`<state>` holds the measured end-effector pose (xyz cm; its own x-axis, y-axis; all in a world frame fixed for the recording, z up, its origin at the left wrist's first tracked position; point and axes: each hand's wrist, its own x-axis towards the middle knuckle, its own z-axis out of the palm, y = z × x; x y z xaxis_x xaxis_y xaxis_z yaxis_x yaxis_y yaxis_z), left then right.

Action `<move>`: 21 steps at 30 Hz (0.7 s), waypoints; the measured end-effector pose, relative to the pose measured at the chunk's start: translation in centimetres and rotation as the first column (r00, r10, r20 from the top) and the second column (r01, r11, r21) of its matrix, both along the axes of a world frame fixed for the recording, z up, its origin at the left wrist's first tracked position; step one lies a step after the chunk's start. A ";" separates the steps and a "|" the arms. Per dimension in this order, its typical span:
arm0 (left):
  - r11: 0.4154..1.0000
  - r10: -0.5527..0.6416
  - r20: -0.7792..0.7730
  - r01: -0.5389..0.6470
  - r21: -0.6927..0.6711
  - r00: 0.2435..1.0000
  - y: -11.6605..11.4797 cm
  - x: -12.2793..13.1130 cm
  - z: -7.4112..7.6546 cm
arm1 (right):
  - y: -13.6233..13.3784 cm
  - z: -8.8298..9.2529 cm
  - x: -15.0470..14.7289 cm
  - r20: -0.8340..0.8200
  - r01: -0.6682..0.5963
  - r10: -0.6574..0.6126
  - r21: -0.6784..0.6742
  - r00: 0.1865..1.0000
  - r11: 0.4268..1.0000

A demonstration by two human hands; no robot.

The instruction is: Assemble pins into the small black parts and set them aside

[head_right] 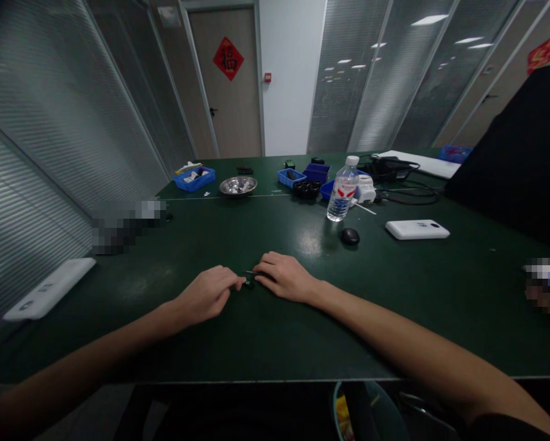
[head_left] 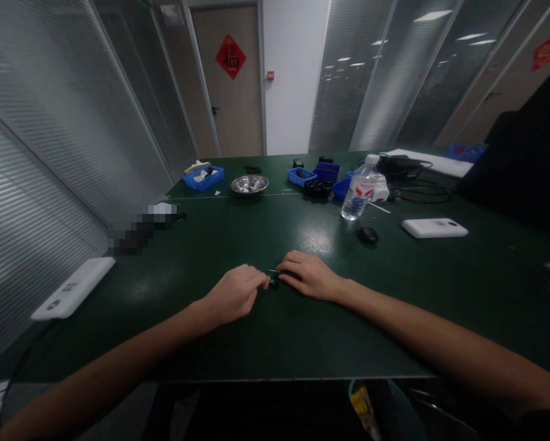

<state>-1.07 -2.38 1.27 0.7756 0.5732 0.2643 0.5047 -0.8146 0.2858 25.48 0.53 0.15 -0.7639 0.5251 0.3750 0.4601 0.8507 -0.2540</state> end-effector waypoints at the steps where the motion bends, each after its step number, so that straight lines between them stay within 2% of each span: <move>1: 1.000 -0.019 0.012 0.019 0.010 1.000 0.3 -0.2 -0.3 | 0.0 -0.1 0.0 0.000 -0.001 0.001 -0.001 1.000 1.000; 8: 0.998 -0.058 0.108 0.056 0.021 0.992 1.4 -0.7 -1.6 | 0.1 -0.4 0.0 -0.011 0.007 -0.007 0.000 1.000 1.000; 21: 0.994 0.061 0.102 -0.070 0.088 0.993 1.0 -1.1 -1.1 | -0.6 0.1 -0.1 0.032 -0.016 0.016 -0.023 0.999 1.000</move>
<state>-2.13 -1.36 0.13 0.7047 0.5918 0.3914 0.5308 -0.8058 0.2626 25.43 -0.03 0.26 -0.7838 0.5209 0.3382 0.4548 0.8522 -0.2587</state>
